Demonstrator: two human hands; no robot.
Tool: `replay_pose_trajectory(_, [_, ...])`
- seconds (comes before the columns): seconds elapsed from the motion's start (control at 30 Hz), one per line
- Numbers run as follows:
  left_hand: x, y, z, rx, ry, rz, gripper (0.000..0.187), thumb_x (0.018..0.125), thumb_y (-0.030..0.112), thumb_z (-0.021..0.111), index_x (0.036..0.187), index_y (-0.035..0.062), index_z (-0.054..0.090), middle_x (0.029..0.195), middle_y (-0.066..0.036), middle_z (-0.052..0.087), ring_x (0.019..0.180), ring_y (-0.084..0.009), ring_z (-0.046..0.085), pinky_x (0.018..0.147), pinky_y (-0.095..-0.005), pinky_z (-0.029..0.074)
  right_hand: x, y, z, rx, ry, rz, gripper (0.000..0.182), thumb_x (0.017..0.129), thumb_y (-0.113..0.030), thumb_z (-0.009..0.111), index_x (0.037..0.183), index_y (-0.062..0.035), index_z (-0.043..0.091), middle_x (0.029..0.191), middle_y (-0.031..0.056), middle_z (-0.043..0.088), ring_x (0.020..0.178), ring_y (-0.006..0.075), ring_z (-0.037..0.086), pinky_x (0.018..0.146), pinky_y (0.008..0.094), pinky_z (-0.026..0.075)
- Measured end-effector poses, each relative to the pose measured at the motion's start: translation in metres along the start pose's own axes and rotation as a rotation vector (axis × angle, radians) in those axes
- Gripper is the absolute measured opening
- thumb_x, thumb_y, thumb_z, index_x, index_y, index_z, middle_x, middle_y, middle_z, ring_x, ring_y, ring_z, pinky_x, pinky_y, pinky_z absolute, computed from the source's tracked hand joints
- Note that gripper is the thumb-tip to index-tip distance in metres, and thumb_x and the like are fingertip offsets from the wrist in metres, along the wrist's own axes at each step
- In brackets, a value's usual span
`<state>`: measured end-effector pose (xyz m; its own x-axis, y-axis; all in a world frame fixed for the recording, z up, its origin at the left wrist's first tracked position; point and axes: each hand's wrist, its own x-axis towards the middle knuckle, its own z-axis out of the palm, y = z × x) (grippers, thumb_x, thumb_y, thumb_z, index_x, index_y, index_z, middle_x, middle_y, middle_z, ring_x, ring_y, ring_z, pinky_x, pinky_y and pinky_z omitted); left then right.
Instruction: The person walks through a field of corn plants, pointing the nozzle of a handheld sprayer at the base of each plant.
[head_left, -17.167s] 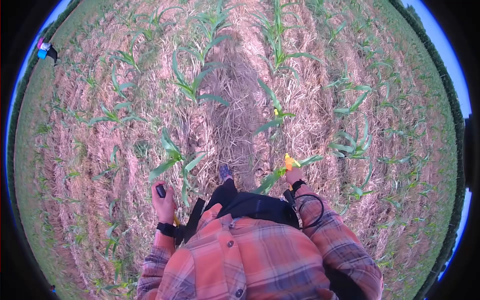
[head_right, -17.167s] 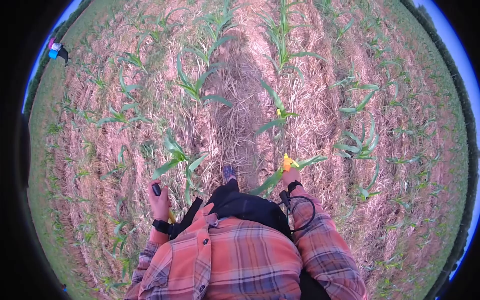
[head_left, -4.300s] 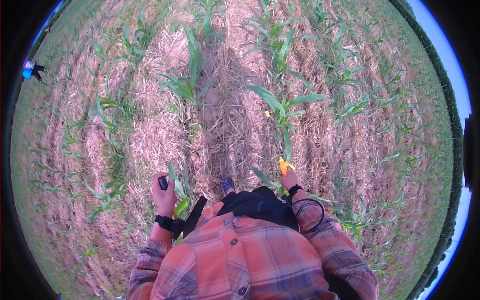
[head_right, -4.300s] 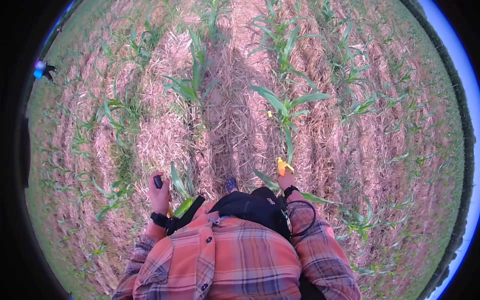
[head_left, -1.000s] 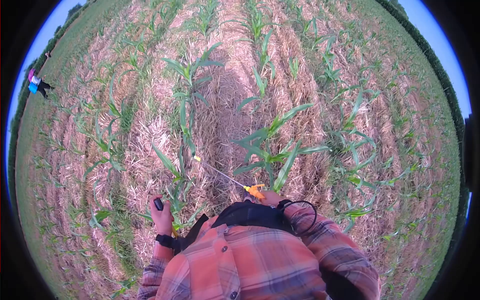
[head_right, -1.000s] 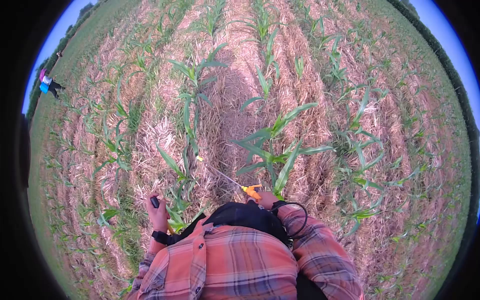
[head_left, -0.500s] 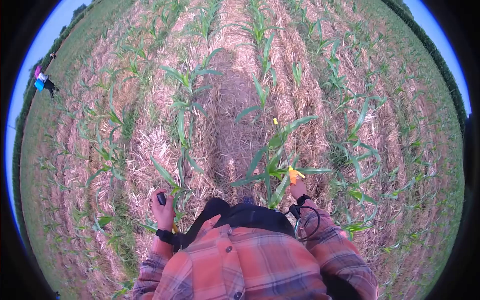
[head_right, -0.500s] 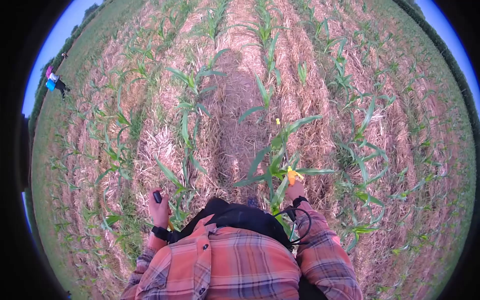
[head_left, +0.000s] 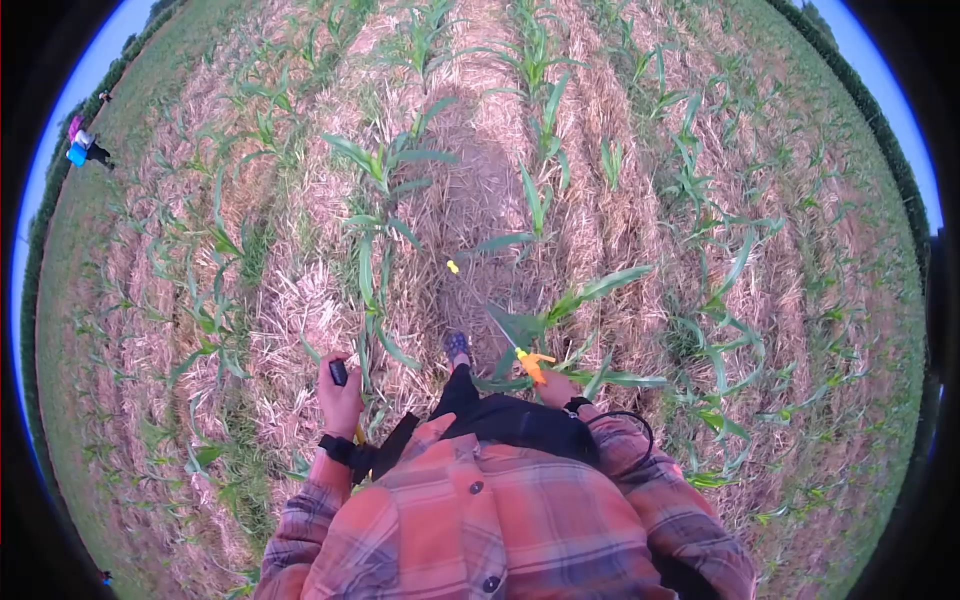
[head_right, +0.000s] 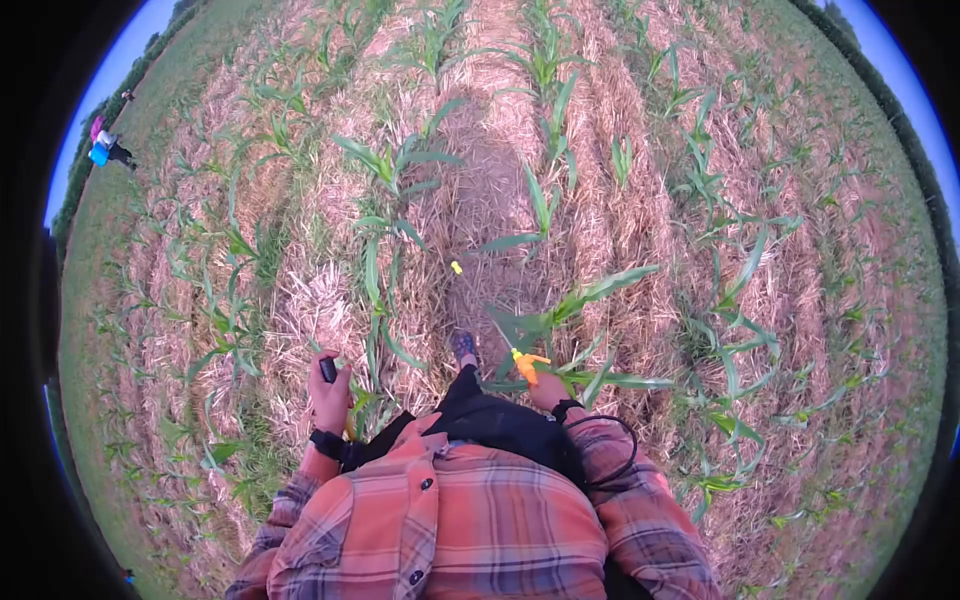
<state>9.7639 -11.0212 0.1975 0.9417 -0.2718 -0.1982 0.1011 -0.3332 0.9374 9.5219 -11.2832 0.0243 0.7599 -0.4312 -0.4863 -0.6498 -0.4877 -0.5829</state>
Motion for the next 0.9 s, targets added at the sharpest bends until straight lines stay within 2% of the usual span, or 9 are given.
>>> replay_pose_trajectory(0.1, [0.038, 0.004, 0.004, 0.018, -0.023, 0.008, 0.02, 0.075, 0.005, 0.053, 0.093, 0.0116, 0.046, 0.055, 0.003, 0.036, 0.036, -0.0053, 0.035, 0.031, -0.0205, 0.028, 0.028, -0.017, -0.005, 0.019, -0.087, -0.13, 0.025, 0.075, -0.025, 0.049, 0.09, -0.0064, 0.055, 0.086, 0.017, 0.058, 0.08, 0.0353, 0.054, 0.069, 0.0421, 0.043])
replay_pose_trajectory(0.23, [0.081, 0.012, 0.005, -0.086, -0.027, -0.058, 0.021, 0.075, 0.002, 0.053, 0.093, 0.0105, 0.045, 0.054, 0.003, 0.037, 0.037, -0.0047, 0.036, 0.031, -0.0202, 0.028, 0.07, -0.03, -0.02, 0.059, -0.245, -0.122, 0.029, 0.073, -0.024, 0.051, 0.095, -0.0057, 0.054, 0.086, 0.0187, 0.057, 0.082, 0.0357, 0.054, 0.07, 0.0423, 0.042])
replay_pose_trajectory(0.37, [0.116, 0.015, 0.004, -0.113, -0.028, -0.071, 0.023, 0.076, 0.002, 0.053, 0.095, 0.011, 0.044, 0.055, 0.003, 0.038, 0.035, -0.0046, 0.035, 0.03, -0.0194, 0.028, 0.106, -0.037, -0.026, 0.013, -0.194, -0.083, 0.029, 0.073, -0.024, 0.052, 0.095, -0.0052, 0.054, 0.086, 0.0183, 0.058, 0.08, 0.0339, 0.055, 0.068, 0.0402, 0.042])
replay_pose_trajectory(0.5, [0.147, 0.019, 0.0, -0.114, -0.021, -0.083, 0.023, 0.076, 0.003, 0.053, 0.095, 0.0113, 0.044, 0.055, 0.004, 0.037, 0.035, -0.0046, 0.035, 0.03, -0.0193, 0.028, 0.125, -0.049, -0.056, 0.054, -0.026, 0.123, 0.025, 0.072, -0.024, 0.052, 0.088, -0.0044, 0.056, 0.078, 0.018, 0.058, 0.078, 0.0347, 0.055, 0.066, 0.0409, 0.043])
replay_pose_trajectory(0.57, [0.162, 0.017, 0.003, -0.106, -0.013, -0.079, 0.022, 0.076, 0.004, 0.053, 0.095, 0.0116, 0.044, 0.055, 0.004, 0.037, 0.035, -0.0047, 0.035, 0.03, -0.0195, 0.028, 0.128, -0.052, -0.074, 0.142, 0.056, 0.315, 0.025, 0.072, -0.024, 0.053, 0.087, -0.0045, 0.056, 0.077, 0.0177, 0.058, 0.077, 0.0346, 0.056, 0.065, 0.0413, 0.043])
replay_pose_trajectory(0.6, [0.166, 0.025, 0.006, -0.135, -0.043, -0.094, 0.022, 0.076, 0.005, 0.053, 0.095, 0.0116, 0.044, 0.057, 0.003, 0.037, 0.035, -0.0046, 0.034, 0.03, -0.0193, 0.028, 0.138, -0.03, -0.067, -0.01, 0.182, 0.242, 0.023, 0.072, -0.024, 0.053, 0.084, -0.0042, 0.058, 0.078, 0.0184, 0.058, 0.076, 0.0344, 0.056, 0.064, 0.042, 0.044])
replay_pose_trajectory(0.63, [0.17, 0.024, 0.009, -0.138, -0.049, -0.099, 0.022, 0.076, 0.005, 0.053, 0.095, 0.0116, 0.044, 0.057, 0.003, 0.037, 0.035, -0.0046, 0.034, 0.03, -0.0193, 0.028, 0.14, -0.024, -0.07, -0.014, 0.182, 0.25, 0.023, 0.072, -0.024, 0.053, 0.084, -0.0042, 0.058, 0.078, 0.0184, 0.058, 0.076, 0.0344, 0.056, 0.064, 0.042, 0.044])
replay_pose_trajectory(0.7, [0.182, 0.024, 0.014, -0.107, -0.035, -0.095, 0.021, 0.077, 0.003, 0.052, 0.095, 0.0099, 0.043, 0.052, 0.003, 0.036, 0.033, -0.0051, 0.034, 0.029, -0.0191, 0.028, 0.149, -0.015, -0.079, 0.0, 0.378, 0.4, 0.024, 0.071, -0.025, 0.054, 0.081, -0.0033, 0.058, 0.078, 0.0195, 0.058, 0.076, 0.0352, 0.056, 0.065, 0.0434, 0.044])
replay_pose_trajectory(0.9, [0.2, 0.017, 0.012, -0.182, -0.032, -0.084, 0.022, 0.076, 0.002, 0.053, 0.094, 0.0113, 0.044, 0.06, 0.003, 0.039, 0.036, -0.0042, 0.033, 0.031, -0.019, 0.027, 0.171, -0.004, -0.115, -0.049, 0.478, 0.56, 0.027, 0.069, -0.026, 0.055, 0.078, 0.0002, 0.058, 0.074, 0.0217, 0.058, 0.075, 0.0374, 0.056, 0.066, 0.0438, 0.044])
